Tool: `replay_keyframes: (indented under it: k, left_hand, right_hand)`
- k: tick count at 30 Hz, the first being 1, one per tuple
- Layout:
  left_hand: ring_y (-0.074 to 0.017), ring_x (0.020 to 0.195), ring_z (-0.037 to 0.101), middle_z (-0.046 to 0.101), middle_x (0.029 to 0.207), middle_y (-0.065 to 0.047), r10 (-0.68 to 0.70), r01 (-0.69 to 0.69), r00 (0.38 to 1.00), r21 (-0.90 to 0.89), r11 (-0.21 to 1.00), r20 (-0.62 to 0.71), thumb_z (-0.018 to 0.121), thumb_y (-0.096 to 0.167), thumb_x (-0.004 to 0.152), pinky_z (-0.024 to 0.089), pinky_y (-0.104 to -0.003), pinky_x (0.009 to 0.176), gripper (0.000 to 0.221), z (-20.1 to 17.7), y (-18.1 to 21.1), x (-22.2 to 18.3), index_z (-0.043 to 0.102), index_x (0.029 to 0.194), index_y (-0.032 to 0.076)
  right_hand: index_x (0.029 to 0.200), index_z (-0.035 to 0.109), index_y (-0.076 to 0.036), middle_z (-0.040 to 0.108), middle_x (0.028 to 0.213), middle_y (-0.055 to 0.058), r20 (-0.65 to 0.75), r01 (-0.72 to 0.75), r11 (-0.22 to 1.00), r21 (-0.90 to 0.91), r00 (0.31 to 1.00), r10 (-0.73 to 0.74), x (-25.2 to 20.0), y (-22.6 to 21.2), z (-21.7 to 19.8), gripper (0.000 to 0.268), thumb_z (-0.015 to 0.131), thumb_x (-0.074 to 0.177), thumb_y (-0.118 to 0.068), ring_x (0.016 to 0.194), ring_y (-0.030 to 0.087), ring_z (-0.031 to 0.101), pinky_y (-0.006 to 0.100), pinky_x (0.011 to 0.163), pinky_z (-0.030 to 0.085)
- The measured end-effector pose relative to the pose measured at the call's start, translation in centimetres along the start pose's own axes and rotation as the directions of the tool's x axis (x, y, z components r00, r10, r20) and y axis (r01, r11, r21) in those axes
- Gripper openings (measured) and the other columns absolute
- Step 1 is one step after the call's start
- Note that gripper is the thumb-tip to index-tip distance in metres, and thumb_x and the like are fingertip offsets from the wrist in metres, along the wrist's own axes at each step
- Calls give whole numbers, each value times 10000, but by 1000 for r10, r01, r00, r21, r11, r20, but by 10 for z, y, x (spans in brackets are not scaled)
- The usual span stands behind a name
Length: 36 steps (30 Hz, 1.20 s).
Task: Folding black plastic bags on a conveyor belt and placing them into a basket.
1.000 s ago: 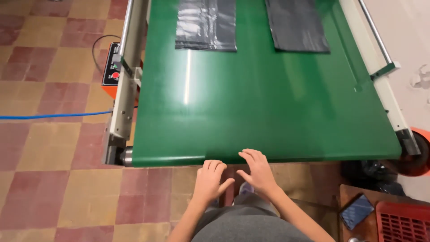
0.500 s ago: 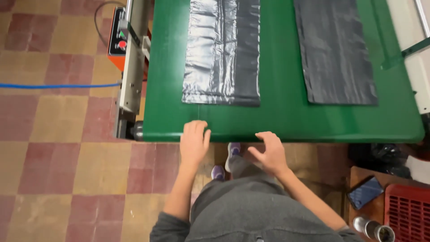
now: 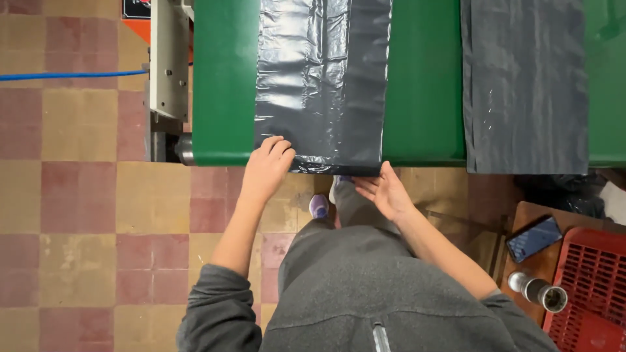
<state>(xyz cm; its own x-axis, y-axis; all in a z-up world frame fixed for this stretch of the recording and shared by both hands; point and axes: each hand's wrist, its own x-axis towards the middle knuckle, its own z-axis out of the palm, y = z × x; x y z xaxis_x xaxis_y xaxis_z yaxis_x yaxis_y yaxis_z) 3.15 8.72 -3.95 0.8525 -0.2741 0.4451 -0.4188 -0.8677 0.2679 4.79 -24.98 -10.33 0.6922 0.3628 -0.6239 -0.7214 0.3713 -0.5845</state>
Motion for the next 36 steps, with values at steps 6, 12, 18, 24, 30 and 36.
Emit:
replay_keyframes:
  k: [6,12,18,24,30,36]
  left_hand:
    - [-265,1239,610,653,1154,-48,69,-71,997,40,997,46,652,102,820,529,-393,884,153,-8,7,-12,635,971,82]
    - [-300,1305,567,647,1255,-70,47,-46,999,73,996,-8,700,128,826,485,-487,1056,172,4,23,-28,639,985,105]
    - [-329,1315,534,636,1293,-85,-99,104,994,139,985,-46,746,134,728,431,-534,1062,387,9,31,-19,672,1106,92]
    - [-256,1055,696,715,1053,-27,-316,338,941,-294,894,122,770,28,683,538,-371,853,310,-67,45,20,678,970,102]
    - [-123,855,691,729,925,-55,-436,351,899,-642,682,28,773,29,869,549,-260,789,136,-73,-18,158,700,984,20]
    - [-96,776,641,715,860,-51,-653,455,755,-668,588,-60,771,128,917,529,-274,712,200,46,-146,310,696,1050,-1]
  right_hand:
    - [1412,498,-49,645,1321,167,8,105,992,-63,994,-105,-6,3,6,667,508,999,-573,1200,326,650,488,1028,491]
    - [1383,450,5,732,1136,155,-195,335,875,-349,887,-418,7,9,11,498,668,1028,-267,939,215,699,376,763,584]
    - [1560,335,-92,788,993,107,-35,324,492,-808,808,-589,-44,-63,79,745,679,902,-153,822,136,712,272,762,558]
    - [1113,787,41,773,1037,146,158,238,666,-707,971,-180,-74,-119,-22,267,723,971,-176,958,179,694,321,831,545]
    - [1176,712,-88,729,1095,229,289,33,983,-182,957,21,-8,-257,21,678,370,948,-627,729,295,768,377,561,595]
    - [1296,393,-78,711,1210,232,252,65,945,-319,967,18,208,-367,30,601,415,1046,-624,810,260,763,287,525,534]
